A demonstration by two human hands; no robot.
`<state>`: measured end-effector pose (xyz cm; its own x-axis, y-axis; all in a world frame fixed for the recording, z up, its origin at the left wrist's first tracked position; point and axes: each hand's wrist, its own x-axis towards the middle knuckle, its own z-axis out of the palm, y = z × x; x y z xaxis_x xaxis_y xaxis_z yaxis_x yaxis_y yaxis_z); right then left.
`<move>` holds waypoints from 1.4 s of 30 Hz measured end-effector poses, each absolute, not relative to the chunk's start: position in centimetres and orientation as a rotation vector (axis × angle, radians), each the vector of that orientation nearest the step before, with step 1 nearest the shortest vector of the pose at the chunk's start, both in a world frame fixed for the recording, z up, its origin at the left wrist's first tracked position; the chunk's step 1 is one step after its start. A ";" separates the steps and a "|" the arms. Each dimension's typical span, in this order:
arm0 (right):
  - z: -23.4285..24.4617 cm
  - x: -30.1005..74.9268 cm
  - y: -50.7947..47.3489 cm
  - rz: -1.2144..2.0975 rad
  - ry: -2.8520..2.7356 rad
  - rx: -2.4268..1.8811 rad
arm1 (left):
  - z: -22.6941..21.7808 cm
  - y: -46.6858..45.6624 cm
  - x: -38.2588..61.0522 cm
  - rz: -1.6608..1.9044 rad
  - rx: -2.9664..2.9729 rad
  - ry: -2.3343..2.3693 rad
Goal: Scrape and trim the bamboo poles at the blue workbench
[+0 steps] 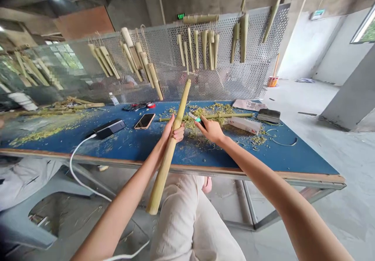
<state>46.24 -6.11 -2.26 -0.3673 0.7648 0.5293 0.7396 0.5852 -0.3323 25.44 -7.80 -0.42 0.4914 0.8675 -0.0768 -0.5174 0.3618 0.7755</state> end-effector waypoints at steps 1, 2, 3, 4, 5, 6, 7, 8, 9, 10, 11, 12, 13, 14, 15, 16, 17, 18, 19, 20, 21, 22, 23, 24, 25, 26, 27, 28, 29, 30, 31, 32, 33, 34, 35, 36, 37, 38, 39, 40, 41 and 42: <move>-2.4 46.2 -6.1 0.035 -2.187 -1.195 | -0.5 -7.7 25.4 0.955 0.740 0.527; -2.5 46.1 -6.1 0.015 -2.216 -1.202 | -0.6 -7.7 25.4 0.963 0.723 0.524; -2.6 46.0 -6.2 -0.009 -2.246 -1.209 | -0.6 -7.7 25.4 0.975 0.713 0.525; -2.6 46.0 -6.3 -0.033 -2.273 -1.215 | -0.6 -7.6 25.5 0.990 0.711 0.529; -2.6 45.9 -6.4 -0.056 -2.293 -1.222 | -0.6 -7.6 25.6 1.008 0.718 0.536; -2.5 45.8 -6.5 -0.074 -2.305 -1.228 | -0.6 -7.6 25.7 1.027 0.734 0.545; -2.4 45.8 -6.6 -0.086 -2.310 -1.231 | -0.4 -7.5 25.8 1.045 0.757 0.555; -2.3 45.8 -6.7 -0.093 -2.304 -1.232 | -0.3 -7.3 26.0 1.063 0.784 0.564; -2.2 45.8 -6.7 -0.095 -2.291 -1.231 | -0.1 -7.0 26.2 1.079 0.815 0.574; -2.1 45.9 -6.8 -0.096 -2.272 -1.227 | 0.1 -6.7 26.3 1.092 0.847 0.585; -2.0 45.9 -6.8 -0.095 -2.248 -1.224 | 0.3 -6.4 26.5 1.103 0.878 0.601; -1.9 46.0 -6.7 -0.094 -2.225 -1.220 | 0.4 -6.0 26.7 1.114 0.903 0.620; -1.9 46.1 -6.7 -0.091 -2.209 -1.216 | 0.5 -5.7 26.9 1.128 0.924 0.644; -1.8 46.1 -6.6 -0.085 -2.204 -1.211 | 0.6 -5.4 27.1 1.145 0.938 0.669; -1.8 46.1 -6.6 -0.079 -2.214 -1.205 | 0.5 -5.2 27.3 1.161 0.944 0.691; -1.8 46.1 -6.5 -0.072 -2.235 -1.199 | 0.5 -5.2 27.4 1.173 0.943 0.707; -1.8 46.1 -6.5 -0.064 -2.261 -1.197 | 0.4 -5.2 27.5 1.180 0.934 0.715; -1.8 46.0 -6.5 -0.058 -2.281 -1.204 | 0.3 -5.2 27.5 1.174 0.918 0.710; -1.8 46.0 -6.4 -0.053 -2.287 -1.222 | 0.2 -5.4 27.4 1.156 0.896 0.691; -1.8 45.9 -6.4 -0.048 -2.278 -1.246 | 0.2 -5.5 27.3 1.128 0.868 0.662; -1.8 45.9 -6.4 -0.042 -2.255 -1.272 | 0.2 -5.6 27.1 1.089 0.839 0.632; -1.9 45.9 -6.3 -0.036 -2.223 -1.294 | 0.3 -5.7 27.0 1.048 0.813 0.605; -1.9 45.9 -6.2 -0.028 -2.189 -1.309 | 0.4 -5.8 26.8 1.014 0.796 0.585; -1.9 45.9 -6.2 -0.022 -2.160 -1.316 | 0.6 -5.9 26.7 0.994 0.791 0.572; -1.9 46.0 -6.1 -0.017 -2.138 -1.318 | 0.7 -6.0 26.6 0.989 0.801 0.566; -2.0 46.0 -6.0 -0.014 -2.124 -1.321 | 0.8 -6.1 26.6 0.996 0.822 0.561; -2.0 46.1 -5.9 -0.014 -2.118 -1.326 | 0.9 -6.3 26.7 1.008 0.846 0.555; -2.0 46.1 -5.9 -0.016 -2.118 -1.332 | 0.9 -6.4 26.8 1.019 0.866 0.554; -1.9 46.1 -5.9 -0.021 -2.117 -1.343 | 0.8 -6.6 26.9 1.019 0.880 0.561; -1.9 46.1 -5.9 -0.022 -2.116 -1.356 | 0.7 -6.7 27.0 1.007 0.885 0.575; -1.9 46.1 -5.9 -0.020 -2.113 -1.369 | 0.6 -6.9 27.1 0.986 0.885 0.592; -1.9 46.0 -5.9 -0.013 -2.111 -1.376 | 0.5 -7.0 27.2 0.967 0.884 0.611; -1.8 46.0 -5.9 -0.005 -2.113 -1.376 | 0.4 -7.1 27.3 0.953 0.889 0.624; -1.8 46.0 -5.9 0.003 -2.120 -1.369 | 0.3 -7.2 27.3 0.949 0.899 0.631; -1.8 46.0 -5.9 0.009 -2.136 -1.356 | 0.2 -7.2 27.3 0.953 0.913 0.636; -1.9 46.0 -5.9 0.013 -2.156 -1.340 | 0.1 -7.3 27.2 0.962 0.927 0.641; -1.9 46.0 -6.0 0.015 -2.179 -1.325 | 0.1 -7.3 27.2 0.976 0.939 0.645; -2.0 46.0 -6.0 0.019 -2.203 -1.312 | 0.1 -7.4 27.2 0.991 0.947 0.650; -2.0 46.0 -6.0 0.024 -2.224 -1.303 | 0.1 -7.4 27.3 1.006 0.951 0.655; -2.1 46.0 -6.0 0.029 -2.239 -1.294 | 0.1 -7.5 27.3 1.025 0.952 0.657; -2.1 45.9 -6.1 0.032 -2.249 -1.287 | 0.1 -7.5 27.3 1.049 0.951 0.655; -2.1 45.9 -6.1 0.033 -2.255 -1.280 | 0.1 -7.6 27.3 1.072 0.951 0.651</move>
<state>45.89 -6.14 -2.08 -0.4017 0.8023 0.4415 0.7891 0.5479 -0.2777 27.33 -7.57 0.07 0.3630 0.9318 -0.0005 -0.4303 0.1681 0.8869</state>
